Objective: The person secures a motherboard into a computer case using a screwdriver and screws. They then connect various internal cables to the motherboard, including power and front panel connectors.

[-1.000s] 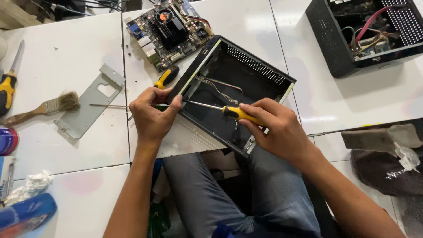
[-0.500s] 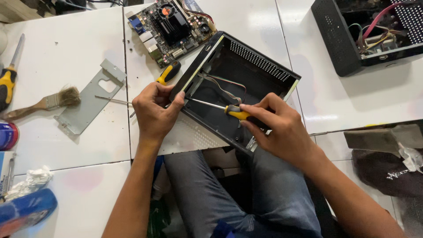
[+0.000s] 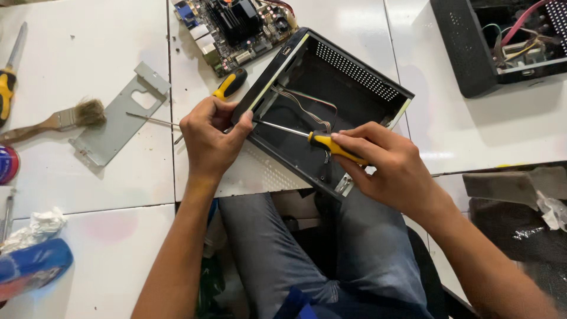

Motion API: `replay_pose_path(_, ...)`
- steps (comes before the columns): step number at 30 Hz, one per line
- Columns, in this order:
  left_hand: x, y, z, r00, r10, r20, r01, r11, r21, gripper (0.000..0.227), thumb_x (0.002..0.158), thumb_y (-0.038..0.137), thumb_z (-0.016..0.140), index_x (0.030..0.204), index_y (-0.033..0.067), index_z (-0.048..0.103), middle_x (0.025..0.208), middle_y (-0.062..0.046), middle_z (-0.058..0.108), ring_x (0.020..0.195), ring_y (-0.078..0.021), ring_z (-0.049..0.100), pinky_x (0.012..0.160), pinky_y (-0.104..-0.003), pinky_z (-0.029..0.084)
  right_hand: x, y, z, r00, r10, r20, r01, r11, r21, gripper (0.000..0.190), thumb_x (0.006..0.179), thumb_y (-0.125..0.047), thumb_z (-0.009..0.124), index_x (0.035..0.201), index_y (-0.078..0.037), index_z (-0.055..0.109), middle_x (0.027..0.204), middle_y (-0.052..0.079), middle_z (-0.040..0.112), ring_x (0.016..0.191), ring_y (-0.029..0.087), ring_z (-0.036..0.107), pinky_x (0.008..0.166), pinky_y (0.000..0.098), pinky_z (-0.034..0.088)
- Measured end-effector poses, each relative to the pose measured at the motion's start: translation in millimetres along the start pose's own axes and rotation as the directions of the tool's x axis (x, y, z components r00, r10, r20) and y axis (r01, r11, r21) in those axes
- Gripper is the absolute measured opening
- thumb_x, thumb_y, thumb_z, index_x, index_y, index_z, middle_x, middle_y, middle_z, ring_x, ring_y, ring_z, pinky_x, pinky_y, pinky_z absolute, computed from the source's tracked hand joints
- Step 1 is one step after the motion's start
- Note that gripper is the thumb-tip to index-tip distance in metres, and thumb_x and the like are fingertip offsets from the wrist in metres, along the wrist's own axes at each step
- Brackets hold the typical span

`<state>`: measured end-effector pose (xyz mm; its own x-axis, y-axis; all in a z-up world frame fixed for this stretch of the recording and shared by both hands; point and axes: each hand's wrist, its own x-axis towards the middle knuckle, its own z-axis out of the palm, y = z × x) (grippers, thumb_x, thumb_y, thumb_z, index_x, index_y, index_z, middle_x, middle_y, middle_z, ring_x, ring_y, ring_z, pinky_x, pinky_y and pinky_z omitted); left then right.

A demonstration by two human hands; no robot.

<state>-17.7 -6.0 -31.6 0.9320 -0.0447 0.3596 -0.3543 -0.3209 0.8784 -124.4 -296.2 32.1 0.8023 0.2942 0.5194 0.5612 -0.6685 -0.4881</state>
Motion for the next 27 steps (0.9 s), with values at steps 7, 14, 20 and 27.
replay_pose_path(7,1,2,0,1.0,0.023,0.011,-0.023,1.0,-0.007,0.037,0.092,0.023,0.091,0.098,-0.0095,0.073,0.088,-0.029,0.071,0.084,-0.0463,0.077,0.072,-0.049,0.067,3,-10,-1,0.99,0.091,0.106,-0.085,0.995,-0.058,0.025,0.099,-0.005,0.074,0.122,0.005,0.077,0.094,0.022,0.075,0.077,0.04,0.078,0.061,0.0415,0.062)
replay_pose_path(14,-1,2,0,1.0,-0.007,0.01,0.007,1.0,-0.002,0.04,0.091,0.026,0.091,0.098,-0.0091,0.074,0.088,-0.029,0.072,0.086,-0.0455,0.077,0.074,-0.048,0.067,-7,7,-4,0.995,-0.093,0.044,0.096,0.993,-0.073,0.044,0.084,-0.007,0.084,0.126,-0.003,0.071,0.111,0.017,0.061,0.103,0.041,0.065,0.087,0.0451,0.061)
replay_pose_path(20,1,1,2,1.0,0.012,0.0,-0.012,1.0,0.014,0.039,0.09,0.026,0.092,0.096,-0.0077,0.074,0.088,-0.027,0.073,0.084,-0.0431,0.078,0.073,-0.047,0.067,-7,1,-4,0.991,-0.105,-0.08,0.096,0.99,-0.106,0.025,0.089,0.003,0.085,0.112,-0.003,0.082,0.103,0.013,0.072,0.092,0.033,0.075,0.079,0.0401,0.065)
replay_pose_path(27,0,3,2,1.0,0.025,-0.006,-0.025,1.0,-0.005,0.038,0.09,0.024,0.092,0.097,-0.008,0.073,0.089,-0.028,0.073,0.086,-0.0441,0.078,0.074,-0.047,0.067,-1,4,3,0.99,0.129,-0.052,-0.133,0.987,-0.088,0.015,0.099,-0.004,0.077,0.113,-0.002,0.082,0.095,0.015,0.073,0.073,0.029,0.076,0.06,0.0328,0.064)
